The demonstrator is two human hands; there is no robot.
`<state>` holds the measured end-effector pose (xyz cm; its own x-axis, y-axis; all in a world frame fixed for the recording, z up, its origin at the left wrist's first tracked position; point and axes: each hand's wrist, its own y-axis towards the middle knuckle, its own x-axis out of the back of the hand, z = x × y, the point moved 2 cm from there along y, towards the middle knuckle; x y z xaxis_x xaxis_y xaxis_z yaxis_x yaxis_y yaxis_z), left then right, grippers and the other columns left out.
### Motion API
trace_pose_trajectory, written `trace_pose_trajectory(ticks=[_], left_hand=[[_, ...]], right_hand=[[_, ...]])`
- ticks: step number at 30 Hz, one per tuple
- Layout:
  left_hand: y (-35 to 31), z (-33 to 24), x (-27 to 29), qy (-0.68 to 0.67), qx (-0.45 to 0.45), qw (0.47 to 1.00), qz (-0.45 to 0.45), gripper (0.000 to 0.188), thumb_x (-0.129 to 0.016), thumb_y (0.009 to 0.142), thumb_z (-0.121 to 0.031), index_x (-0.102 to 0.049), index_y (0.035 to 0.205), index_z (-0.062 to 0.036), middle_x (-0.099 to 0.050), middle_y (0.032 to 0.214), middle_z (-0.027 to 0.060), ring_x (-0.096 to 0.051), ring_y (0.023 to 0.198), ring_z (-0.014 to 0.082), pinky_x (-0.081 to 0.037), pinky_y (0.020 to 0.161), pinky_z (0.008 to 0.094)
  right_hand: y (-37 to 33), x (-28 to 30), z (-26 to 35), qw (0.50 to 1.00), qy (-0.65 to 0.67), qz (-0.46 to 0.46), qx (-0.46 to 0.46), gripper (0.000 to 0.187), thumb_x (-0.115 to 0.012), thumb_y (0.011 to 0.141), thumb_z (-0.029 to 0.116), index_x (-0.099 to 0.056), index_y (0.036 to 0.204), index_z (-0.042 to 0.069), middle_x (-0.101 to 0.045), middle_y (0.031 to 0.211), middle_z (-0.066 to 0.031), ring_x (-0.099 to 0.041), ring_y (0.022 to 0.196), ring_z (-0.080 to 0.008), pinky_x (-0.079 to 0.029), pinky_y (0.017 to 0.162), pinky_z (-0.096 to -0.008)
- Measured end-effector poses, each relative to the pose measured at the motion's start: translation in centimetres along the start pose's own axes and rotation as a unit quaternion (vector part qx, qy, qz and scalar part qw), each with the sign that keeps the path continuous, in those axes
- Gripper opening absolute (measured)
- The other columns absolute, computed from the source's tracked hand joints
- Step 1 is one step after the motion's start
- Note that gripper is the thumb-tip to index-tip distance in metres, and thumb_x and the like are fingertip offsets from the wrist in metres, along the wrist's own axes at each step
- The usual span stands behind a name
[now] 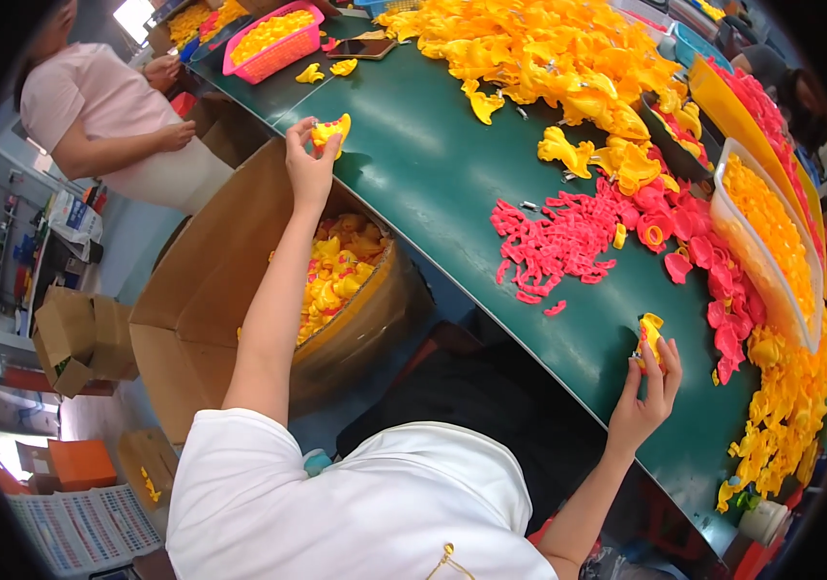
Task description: Assembling yellow rubber ducks by attaching red wing pieces and small circular yellow components on a factory workbench.
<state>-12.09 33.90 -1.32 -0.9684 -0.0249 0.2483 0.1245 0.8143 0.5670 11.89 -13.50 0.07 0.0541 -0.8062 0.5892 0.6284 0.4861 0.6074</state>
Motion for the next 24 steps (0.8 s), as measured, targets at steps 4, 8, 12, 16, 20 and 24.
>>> trace_pose_trajectory(ticks=[4, 8, 12, 16, 20, 24], left_hand=[[-1.4, -1.9, 0.9, 0.108, -0.089, 0.987, -0.077, 0.056, -0.07, 0.086, -0.014, -0.04, 0.131, 0.0011, -0.043, 0.134, 0.0122, -0.045, 0.126, 0.0239, -0.037, 0.106, 0.0399], [-9.1, -13.2, -1.8, -0.164, -0.018, 0.986, 0.026, 0.051, -0.065, 0.089, -0.016, -0.042, 0.132, -0.0006, -0.048, 0.125, 0.0116, -0.045, 0.121, 0.0219, -0.034, 0.105, 0.0346], [-18.9, -20.1, -6.2, -0.375, 0.182, 0.787, 0.454, 0.073, -0.065, 0.088, -0.047, -0.039, 0.14, -0.0029, -0.044, 0.141, 0.0102, -0.043, 0.129, 0.0215, -0.036, 0.106, 0.0395], [-21.2, -21.4, -8.4, -0.433, 0.279, 0.742, 0.43, 0.037, -0.065, 0.09, -0.011, -0.053, 0.123, -0.0003, -0.057, 0.126, 0.0141, -0.055, 0.116, 0.0208, -0.044, 0.1, 0.0378], [-21.4, -23.1, -8.8, -0.469, 0.21, 0.74, 0.434, 0.034, -0.065, 0.088, -0.005, -0.055, 0.12, 0.0014, -0.059, 0.124, 0.0164, -0.056, 0.117, 0.0229, -0.046, 0.099, 0.0364], [-21.8, -23.2, -9.5, -0.442, 0.217, 0.72, 0.488, 0.038, -0.067, 0.086, 0.001, -0.055, 0.122, 0.001, -0.06, 0.123, 0.0147, -0.056, 0.117, 0.0208, -0.046, 0.1, 0.0338]], right_hand=[[-0.3, 0.6, 0.3, 0.992, 0.119, -0.018, -0.039, 0.027, -0.061, 0.087, -0.005, -0.064, 0.113, 0.001, -0.057, 0.123, -0.0119, -0.054, 0.12, -0.0253, -0.044, 0.099, -0.0366], [-1.0, 0.7, 1.8, 0.866, 0.461, 0.001, -0.195, 0.028, -0.053, 0.095, 0.008, -0.055, 0.12, -0.006, -0.055, 0.127, -0.0189, -0.057, 0.115, -0.025, -0.045, 0.1, -0.0365], [-1.0, -2.9, 4.3, 0.742, 0.602, 0.093, -0.278, 0.03, -0.056, 0.094, 0.009, -0.054, 0.121, -0.005, -0.054, 0.128, -0.0194, -0.056, 0.116, -0.0255, -0.045, 0.1, -0.0372], [-0.3, -3.7, 4.6, 0.78, 0.575, 0.081, -0.233, 0.029, -0.059, 0.09, 0.005, -0.058, 0.118, -0.002, -0.055, 0.122, -0.0154, -0.053, 0.117, -0.0231, -0.043, 0.1, -0.0349], [-0.3, -2.0, 5.1, 0.798, 0.561, 0.082, -0.205, 0.028, -0.062, 0.086, 0.003, -0.061, 0.113, -0.001, -0.054, 0.116, -0.0122, -0.052, 0.116, -0.0227, -0.041, 0.1, -0.0343], [-0.8, -1.6, 3.7, 0.78, 0.597, 0.112, -0.151, 0.034, -0.066, 0.086, 0.001, -0.058, 0.119, -0.003, -0.047, 0.126, -0.0129, -0.046, 0.124, -0.0228, -0.044, 0.102, -0.0382]])
